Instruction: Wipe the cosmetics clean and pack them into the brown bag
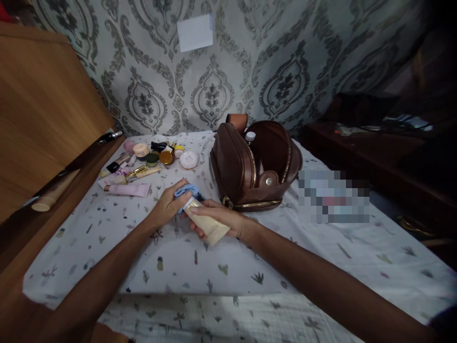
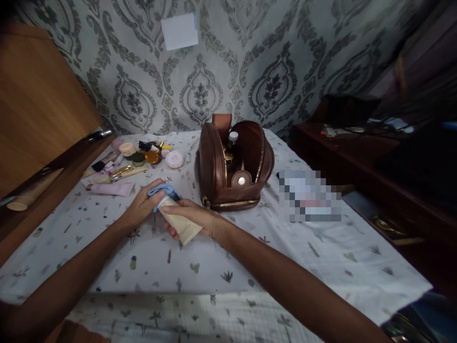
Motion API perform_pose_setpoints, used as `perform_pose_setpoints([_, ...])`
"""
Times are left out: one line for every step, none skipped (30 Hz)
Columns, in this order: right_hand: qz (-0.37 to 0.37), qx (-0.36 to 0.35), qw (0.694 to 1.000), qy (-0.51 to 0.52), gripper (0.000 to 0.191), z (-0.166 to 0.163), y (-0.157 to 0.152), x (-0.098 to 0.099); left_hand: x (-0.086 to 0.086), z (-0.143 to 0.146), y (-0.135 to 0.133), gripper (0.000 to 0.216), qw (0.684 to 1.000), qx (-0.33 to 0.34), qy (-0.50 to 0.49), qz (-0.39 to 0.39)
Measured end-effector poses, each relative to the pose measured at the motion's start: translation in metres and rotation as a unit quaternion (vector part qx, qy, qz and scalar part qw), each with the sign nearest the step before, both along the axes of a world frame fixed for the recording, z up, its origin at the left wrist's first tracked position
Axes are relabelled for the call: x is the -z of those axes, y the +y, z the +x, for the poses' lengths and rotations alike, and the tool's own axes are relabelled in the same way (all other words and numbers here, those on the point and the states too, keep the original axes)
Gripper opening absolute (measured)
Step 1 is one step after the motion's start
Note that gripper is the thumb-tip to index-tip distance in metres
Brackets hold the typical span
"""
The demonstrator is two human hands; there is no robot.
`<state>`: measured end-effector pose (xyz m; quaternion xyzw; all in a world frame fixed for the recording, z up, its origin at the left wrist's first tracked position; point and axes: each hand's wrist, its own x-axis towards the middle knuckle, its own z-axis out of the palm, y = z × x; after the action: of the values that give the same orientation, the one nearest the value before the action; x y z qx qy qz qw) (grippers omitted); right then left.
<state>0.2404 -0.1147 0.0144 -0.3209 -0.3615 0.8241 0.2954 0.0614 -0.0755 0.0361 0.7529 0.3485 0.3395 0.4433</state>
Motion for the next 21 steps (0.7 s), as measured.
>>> perform_pose_setpoints([0.006,0.004,1.0,-0.008,0.048,-0.0013,-0.001,-0.0003,0.001,-0.0003,0.0009,0.034,1.0,-0.006,0.0,0.004])
perform_pose_setpoints([0.021,0.012,1.0,-0.02,0.047,-0.0025,-0.0019,-0.0006,0.0023,-0.0006,0.0022,0.034,1.0,-0.016,0.001,0.011])
perform_pose_setpoints([0.046,0.021,0.998,-0.04,0.045,-0.0036,-0.0029,-0.0009,0.0038,-0.0007,0.0036,0.034,0.999,-0.026,0.005,0.018])
perform_pose_setpoints([0.078,0.033,0.994,-0.064,0.042,-0.0046,-0.0038,-0.0013,0.0053,-0.0008,0.0051,0.034,0.999,-0.037,0.011,0.026])
perform_pose_setpoints([0.111,0.047,0.989,-0.091,0.039,-0.0055,-0.0046,-0.0016,0.0067,-0.0007,0.0064,0.035,0.998,-0.045,0.018,0.031])
perform_pose_setpoints([0.138,0.058,0.982,-0.117,0.038,-0.0063,-0.0054,-0.0019,0.0077,-0.0004,0.0075,0.036,0.998,-0.047,0.024,0.034])
perform_pose_setpoints([0.155,0.067,0.976,-0.137,0.037,-0.0069,-0.0061,-0.0022,0.0083,0.0,0.0082,0.037,0.998,-0.044,0.03,0.033])
perform_pose_setpoints([0.162,0.071,0.973,-0.15,0.036,-0.0074,-0.0066,-0.0024,0.0085,0.0004,0.0086,0.038,0.998,-0.038,0.034,0.03])
perform_pose_setpoints([0.163,0.073,0.972,-0.154,0.035,-0.0076,-0.007,-0.0025,0.0084,0.0008,0.0087,0.039,0.998,-0.033,0.036,0.028])
perform_pose_setpoints([0.162,0.073,0.972,-0.154,0.035,-0.0076,-0.0071,-0.0023,0.0082,0.0011,0.0085,0.04,0.998,-0.031,0.038,0.026])
perform_pose_setpoints([0.162,0.07,0.972,-0.152,0.034,-0.0075,-0.007,-0.0018,0.0079,0.0013,0.0082,0.04,0.998,-0.032,0.04,0.025])
perform_pose_setpoints([0.163,0.067,0.973,-0.148,0.034,-0.0072,-0.0067,-0.001,0.0076,0.0014,0.0079,0.039,0.998,-0.034,0.041,0.023])
perform_pose_setpoints([0.164,0.065,0.974,-0.145,0.034,-0.0068,-0.006,0.0001,0.0074,0.0013,0.0077,0.039,0.998,-0.037,0.041,0.019])
perform_pose_setpoints([0.165,0.065,0.974,-0.142,0.035,-0.0065,-0.0052,0.0014,0.0074,0.0012,0.0075,0.039,0.998,-0.038,0.04,0.015])
perform_pose_setpoints([0.165,0.066,0.974,-0.139,0.037,-0.0061,-0.0043,0.0028,0.0074,0.001,0.0076,0.039,0.998,-0.039,0.04,0.01])
perform_pose_setpoints([0.164,0.068,0.975,-0.135,0.039,-0.0059,-0.0032,0.0041,0.0073,0.0008,0.0077,0.04,0.998,-0.04,0.039,0.007])
perform_pose_setpoints([0.161,0.072,0.976,-0.129,0.041,-0.0057,-0.0021,0.0052,0.0072,0.0007,0.0079,0.04,0.998,-0.042,0.038,0.004])
perform_pose_setpoints([0.155,0.076,0.978,-0.121,0.042,-0.0056,-0.0011,0.0061,0.007,0.0006,0.0083,0.04,0.998,-0.045,0.037,0.001])
perform_pose_setpoints([0.148,0.081,0.98,-0.11,0.043,-0.0055,-0.0003,0.0066,0.0066,0.0005,0.0087,0.041,0.998,-0.05,0.036,-0.002])
perform_pose_setpoints([0.139,0.085,0.981,-0.1,0.043,-0.0053,0.0004,0.0068,0.0062,0.0005,0.0092,0.04,0.998,-0.057,0.036,-0.003])
perform_pose_setpoints([0.132,0.09,0.983,-0.092,0.044,-0.0052,0.0009,0.0067,0.0059,0.0004,0.0098,0.04,0.997,-0.067,0.036,-0.002])
